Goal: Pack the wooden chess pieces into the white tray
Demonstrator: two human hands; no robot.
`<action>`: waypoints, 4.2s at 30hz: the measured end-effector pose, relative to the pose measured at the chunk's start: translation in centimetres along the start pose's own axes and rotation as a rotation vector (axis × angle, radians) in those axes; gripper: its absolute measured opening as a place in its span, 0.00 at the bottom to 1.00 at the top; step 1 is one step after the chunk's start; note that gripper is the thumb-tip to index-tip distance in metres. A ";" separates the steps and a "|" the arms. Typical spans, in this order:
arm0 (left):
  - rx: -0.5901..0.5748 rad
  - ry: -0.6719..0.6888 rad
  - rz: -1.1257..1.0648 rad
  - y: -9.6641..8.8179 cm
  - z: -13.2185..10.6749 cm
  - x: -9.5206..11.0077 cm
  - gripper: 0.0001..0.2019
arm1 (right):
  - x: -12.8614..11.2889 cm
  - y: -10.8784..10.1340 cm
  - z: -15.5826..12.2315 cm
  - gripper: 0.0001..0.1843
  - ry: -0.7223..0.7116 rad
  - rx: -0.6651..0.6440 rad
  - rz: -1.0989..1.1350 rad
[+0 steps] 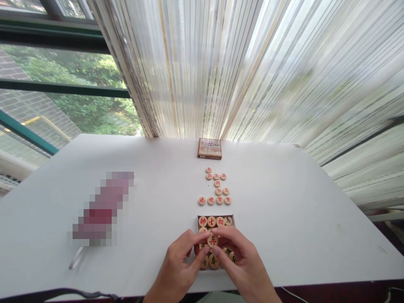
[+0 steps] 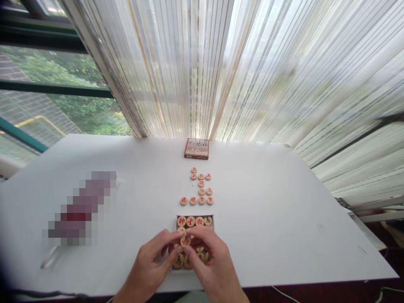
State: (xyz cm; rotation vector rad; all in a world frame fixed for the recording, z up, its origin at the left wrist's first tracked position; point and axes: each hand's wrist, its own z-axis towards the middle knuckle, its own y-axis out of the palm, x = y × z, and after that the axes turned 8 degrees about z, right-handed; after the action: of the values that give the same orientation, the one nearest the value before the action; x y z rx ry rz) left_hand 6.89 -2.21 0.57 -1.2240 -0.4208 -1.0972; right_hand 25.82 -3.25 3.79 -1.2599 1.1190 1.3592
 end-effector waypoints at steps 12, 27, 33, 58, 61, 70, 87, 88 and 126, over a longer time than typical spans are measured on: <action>0.013 0.052 0.008 -0.2 0.3 0.6 0.09 | 0.2 -1.0 -0.2 0.12 -0.032 0.055 -0.011; 0.050 0.016 0.050 -0.1 0.1 0.4 0.07 | 0.8 -5.7 0.7 0.16 0.016 0.262 -0.036; 0.053 -0.001 0.058 0.1 0.0 0.3 0.06 | 1.4 -6.0 1.4 0.19 0.032 0.298 -0.040; 0.058 -0.004 0.070 0.0 0.1 0.4 0.06 | 1.5 -5.9 1.3 0.13 0.071 0.298 0.006; 0.062 -0.003 0.068 0.1 0.2 0.4 0.06 | 1.4 -5.9 1.3 0.13 0.072 0.284 -0.005; 0.052 -0.011 0.072 0.1 0.2 0.3 0.06 | 1.3 -5.8 1.1 0.16 0.066 0.241 -0.046; 0.051 0.003 0.075 0.0 0.2 0.4 0.06 | 0.7 -5.1 0.8 0.14 0.129 0.147 -0.243; 0.050 0.003 0.076 0.0 0.2 0.4 0.06 | 0.6 -4.9 0.8 0.14 0.121 0.159 -0.284; 0.030 -0.037 0.041 0.1 -0.2 0.2 0.07 | -1.3 -10.2 7.8 0.23 -0.301 -0.146 -0.767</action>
State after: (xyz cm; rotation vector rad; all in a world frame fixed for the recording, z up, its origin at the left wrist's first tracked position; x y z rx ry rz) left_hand 7.00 -2.53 0.60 -1.2236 -0.4371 -1.0309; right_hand 34.87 5.89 5.32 -1.3363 0.2655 0.9920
